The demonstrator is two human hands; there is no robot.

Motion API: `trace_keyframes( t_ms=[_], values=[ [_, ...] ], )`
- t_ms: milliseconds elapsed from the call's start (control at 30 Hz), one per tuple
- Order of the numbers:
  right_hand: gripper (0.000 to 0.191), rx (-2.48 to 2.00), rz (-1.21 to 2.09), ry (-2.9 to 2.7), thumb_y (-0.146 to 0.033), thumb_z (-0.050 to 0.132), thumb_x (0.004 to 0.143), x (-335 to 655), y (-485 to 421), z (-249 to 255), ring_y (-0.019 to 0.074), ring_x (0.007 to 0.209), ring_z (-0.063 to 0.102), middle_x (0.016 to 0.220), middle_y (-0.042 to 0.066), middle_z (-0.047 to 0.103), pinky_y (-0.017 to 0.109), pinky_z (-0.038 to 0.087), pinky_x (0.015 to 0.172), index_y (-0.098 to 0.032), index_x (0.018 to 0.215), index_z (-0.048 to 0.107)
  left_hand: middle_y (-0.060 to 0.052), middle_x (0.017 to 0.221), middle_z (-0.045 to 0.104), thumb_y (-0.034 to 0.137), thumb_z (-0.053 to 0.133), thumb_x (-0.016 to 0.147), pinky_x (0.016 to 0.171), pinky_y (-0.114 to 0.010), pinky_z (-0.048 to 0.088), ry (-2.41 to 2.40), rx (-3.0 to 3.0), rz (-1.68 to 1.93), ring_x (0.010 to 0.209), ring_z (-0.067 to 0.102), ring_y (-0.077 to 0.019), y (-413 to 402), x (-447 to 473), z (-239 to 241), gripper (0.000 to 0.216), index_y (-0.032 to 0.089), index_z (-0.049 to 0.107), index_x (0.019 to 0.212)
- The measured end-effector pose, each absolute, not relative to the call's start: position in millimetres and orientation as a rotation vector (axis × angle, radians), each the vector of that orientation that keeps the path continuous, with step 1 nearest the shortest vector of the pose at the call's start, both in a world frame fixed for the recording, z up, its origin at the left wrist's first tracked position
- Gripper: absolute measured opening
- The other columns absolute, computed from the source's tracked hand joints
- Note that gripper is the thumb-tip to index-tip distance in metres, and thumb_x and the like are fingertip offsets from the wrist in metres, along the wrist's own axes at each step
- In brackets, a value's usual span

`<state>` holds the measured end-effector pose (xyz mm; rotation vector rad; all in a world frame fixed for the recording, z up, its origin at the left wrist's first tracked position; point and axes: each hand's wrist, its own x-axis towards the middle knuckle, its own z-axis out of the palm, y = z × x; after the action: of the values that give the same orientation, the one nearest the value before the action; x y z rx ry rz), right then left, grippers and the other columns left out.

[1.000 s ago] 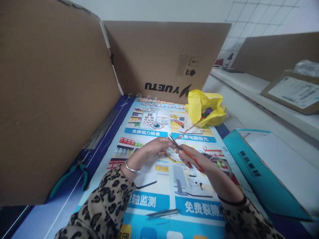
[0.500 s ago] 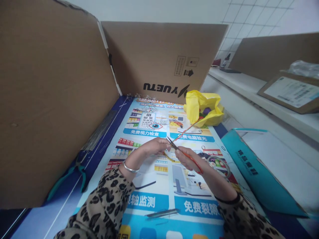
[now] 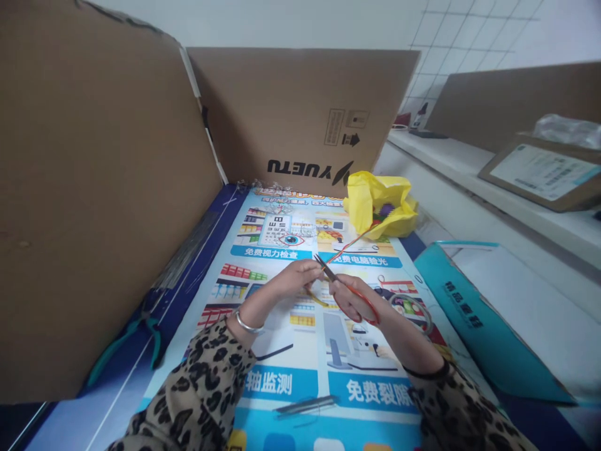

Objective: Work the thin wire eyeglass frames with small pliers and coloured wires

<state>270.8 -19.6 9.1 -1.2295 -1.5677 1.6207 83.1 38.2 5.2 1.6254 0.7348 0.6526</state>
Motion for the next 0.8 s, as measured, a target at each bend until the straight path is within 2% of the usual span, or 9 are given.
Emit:
trace_keyframes(
  t_ms=[67,133,200,233,300,367,500,633,800],
  values=[
    [0.042,-1.173,1.623,-1.562,-0.059,0.040,0.082,272.2,-21.3,11.0,0.0062,0.032,0.029,0.043,-0.008,0.035,0.021,0.026,0.032,-0.020,0.066,0.043,-0.005,0.085,0.054,0.046,0.052,0.079,0.070,-0.024,0.039,0.703,1.670,0.743,0.078,0.050,-0.0148,35.7,86.9,7.3,0.035,0.014,0.060,0.070],
    [0.042,-1.121,1.622,-1.560,-0.059,0.039,0.083,274.5,-22.6,10.4,0.0058,0.032,0.031,0.045,-0.007,0.038,0.020,0.028,0.032,-0.020,0.070,0.045,-0.009,0.112,0.051,0.047,0.050,0.081,0.081,-0.026,0.039,0.649,1.687,0.869,0.098,0.048,-0.0187,31.1,91.2,9.6,0.037,0.014,0.060,0.067],
    [0.042,-1.079,1.632,-1.549,-0.060,0.038,0.083,277.1,-22.9,7.8,0.0057,0.031,0.033,0.047,-0.007,0.040,0.019,0.029,0.032,-0.020,0.076,0.047,-0.010,0.125,0.046,0.048,0.046,0.084,0.081,-0.027,0.039,0.596,1.650,0.940,0.098,0.049,-0.0186,26.2,94.9,10.4,0.040,0.014,0.058,0.066],
    [0.043,-1.061,1.640,-1.544,-0.061,0.037,0.083,278.5,-22.6,6.1,0.0058,0.031,0.033,0.047,-0.007,0.040,0.019,0.030,0.031,-0.020,0.078,0.048,-0.011,0.120,0.050,0.048,0.043,0.085,0.080,-0.027,0.040,0.576,1.642,0.929,0.094,0.051,-0.0180,24.3,96.4,10.1,0.042,0.014,0.057,0.067],
    [0.044,-1.031,1.655,-1.540,-0.062,0.036,0.083,281.1,-21.9,3.2,0.0060,0.030,0.032,0.047,-0.008,0.040,0.019,0.030,0.031,-0.019,0.082,0.048,-0.010,0.094,0.058,0.049,0.037,0.087,0.076,-0.027,0.041,0.563,1.667,0.881,0.082,0.053,-0.0164,22.3,98.1,9.0,0.044,0.014,0.056,0.070],
    [0.044,-1.011,1.661,-1.541,-0.061,0.036,0.084,283.4,-21.6,1.9,0.0063,0.031,0.033,0.047,-0.007,0.040,0.020,0.030,0.031,-0.019,0.085,0.049,-0.007,0.076,0.057,0.049,0.034,0.089,0.073,-0.026,0.041,0.569,1.725,0.860,0.074,0.052,-0.0154,22.9,98.5,8.0,0.044,0.014,0.056,0.074],
    [0.042,-0.997,1.648,-1.545,-0.059,0.036,0.085,284.2,-23.4,4.5,0.0070,0.032,0.036,0.047,-0.006,0.043,0.020,0.032,0.033,-0.020,0.082,0.050,-0.006,0.081,0.056,0.045,0.035,0.089,0.080,-0.027,0.038,0.600,1.862,0.872,0.081,0.051,-0.0162,27.8,97.3,7.8,0.041,0.015,0.058,0.074],
    [0.050,-0.990,1.718,-1.464,-0.064,0.027,0.084,276.7,-25.1,9.7,0.0094,0.034,0.039,0.045,-0.005,0.043,0.022,0.035,0.036,-0.020,0.082,0.050,-0.005,0.081,0.056,0.038,0.033,0.091,0.082,-0.027,0.035,0.645,2.008,0.863,0.083,0.049,-0.0165,31.0,96.1,6.6,0.038,0.016,0.058,0.073],
    [0.050,-1.078,1.987,-1.099,-0.070,0.038,0.076,271.0,-21.9,10.1,0.0056,0.033,0.027,0.046,-0.009,0.033,0.017,0.027,0.030,-0.021,0.077,0.045,-0.003,0.076,0.051,0.035,0.031,0.091,0.078,-0.027,0.034,0.686,2.074,0.875,0.077,0.047,-0.0155,31.7,95.5,3.1,0.036,0.017,0.053,0.069]
  ],
)
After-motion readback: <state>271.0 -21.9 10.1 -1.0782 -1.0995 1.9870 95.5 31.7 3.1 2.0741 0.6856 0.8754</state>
